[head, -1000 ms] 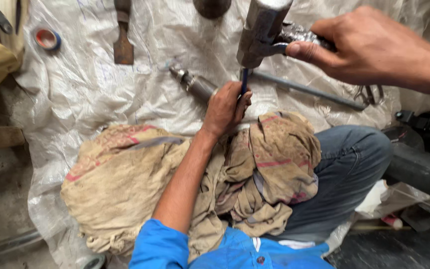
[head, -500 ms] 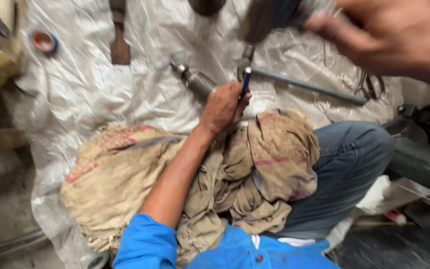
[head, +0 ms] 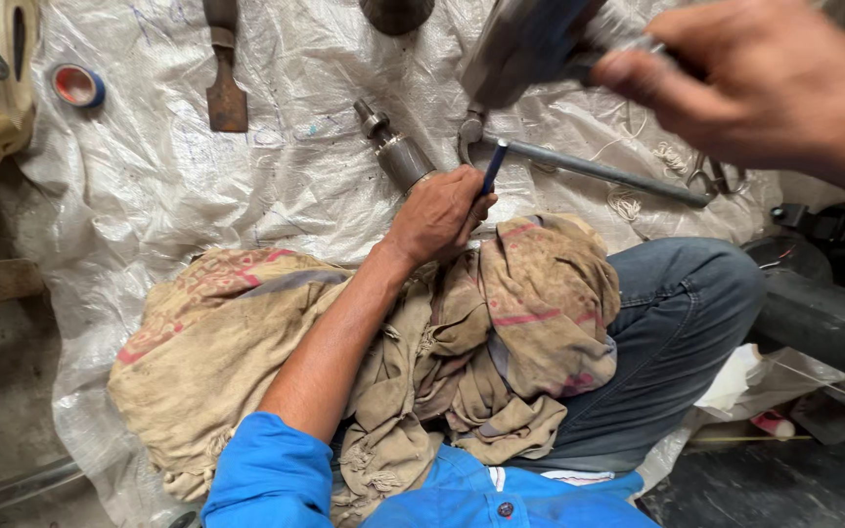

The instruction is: The person sits on the floor and uses a hammer and chisel to adjust a small motor component. They repeatedly strike the chisel to loosen or reposition parts, then inspect the assembly by hand.

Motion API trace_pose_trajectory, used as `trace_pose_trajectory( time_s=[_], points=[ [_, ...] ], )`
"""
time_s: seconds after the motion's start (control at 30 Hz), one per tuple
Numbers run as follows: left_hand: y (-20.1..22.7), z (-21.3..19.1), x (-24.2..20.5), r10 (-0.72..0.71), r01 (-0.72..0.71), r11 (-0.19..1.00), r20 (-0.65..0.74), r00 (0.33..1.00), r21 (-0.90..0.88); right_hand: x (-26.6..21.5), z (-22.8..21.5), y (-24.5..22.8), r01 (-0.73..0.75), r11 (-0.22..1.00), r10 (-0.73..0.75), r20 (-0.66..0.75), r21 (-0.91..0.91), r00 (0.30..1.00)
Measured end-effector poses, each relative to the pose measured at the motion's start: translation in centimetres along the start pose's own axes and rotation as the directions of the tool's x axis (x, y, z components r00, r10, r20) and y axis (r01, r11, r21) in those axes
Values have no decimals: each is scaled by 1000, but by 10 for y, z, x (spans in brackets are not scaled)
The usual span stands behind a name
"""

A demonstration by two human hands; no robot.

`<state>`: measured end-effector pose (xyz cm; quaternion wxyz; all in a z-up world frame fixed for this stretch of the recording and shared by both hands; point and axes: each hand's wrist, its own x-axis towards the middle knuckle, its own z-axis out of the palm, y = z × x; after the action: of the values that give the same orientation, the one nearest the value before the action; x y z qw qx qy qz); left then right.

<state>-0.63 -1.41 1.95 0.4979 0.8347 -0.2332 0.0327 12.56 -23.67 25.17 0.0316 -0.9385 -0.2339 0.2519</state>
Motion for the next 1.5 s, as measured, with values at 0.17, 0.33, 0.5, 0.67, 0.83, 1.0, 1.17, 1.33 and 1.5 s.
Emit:
trace_pose_trajectory(
  time_s=[0.17, 0.33, 0.5, 0.67, 0.83, 1.0, 1.17, 1.33, 1.5],
  points=[
    [0, 1, 1, 19, -22, 997, 30, 999, 78, -3, 18, -5, 121, 991, -122, 15, 53, 992],
    [-5, 6, 3, 41, -42, 999, 148, 988, 4, -7, 41, 30, -28, 999, 32, 94, -41, 995],
    [-5, -4, 7, 31, -38, 999, 174, 984, 32, -21, 38, 43, -109, 938, 113, 5, 328, 994],
    [3, -7, 4, 0, -10, 999, 232, 973, 42, -32, 44, 34, -90, 940, 101, -16, 329, 995],
    [5, -4, 14, 38, -89, 983, 292, 956, 163, -37, 58, 31, -114, 969, 105, 51, 221, 993],
    [5, -5, 17, 150, -193, 968, 245, 958, 161, -48, 75, 38, -217, 917, 190, 112, 334, 975],
    [0, -2, 21, 41, -119, 969, 335, 941, 216, -53, 80, 60, -259, 842, 226, 127, 474, 966],
    [4, -3, 10, -47, -47, 965, 347, 937, 257, -50, 82, 75, -290, 797, 261, 130, 531, 956],
    [13, -21, -33, -25, 15, 988, 62, 998, 152, -44, 79, 68, -117, 874, 146, -25, 472, 989]
  ],
)
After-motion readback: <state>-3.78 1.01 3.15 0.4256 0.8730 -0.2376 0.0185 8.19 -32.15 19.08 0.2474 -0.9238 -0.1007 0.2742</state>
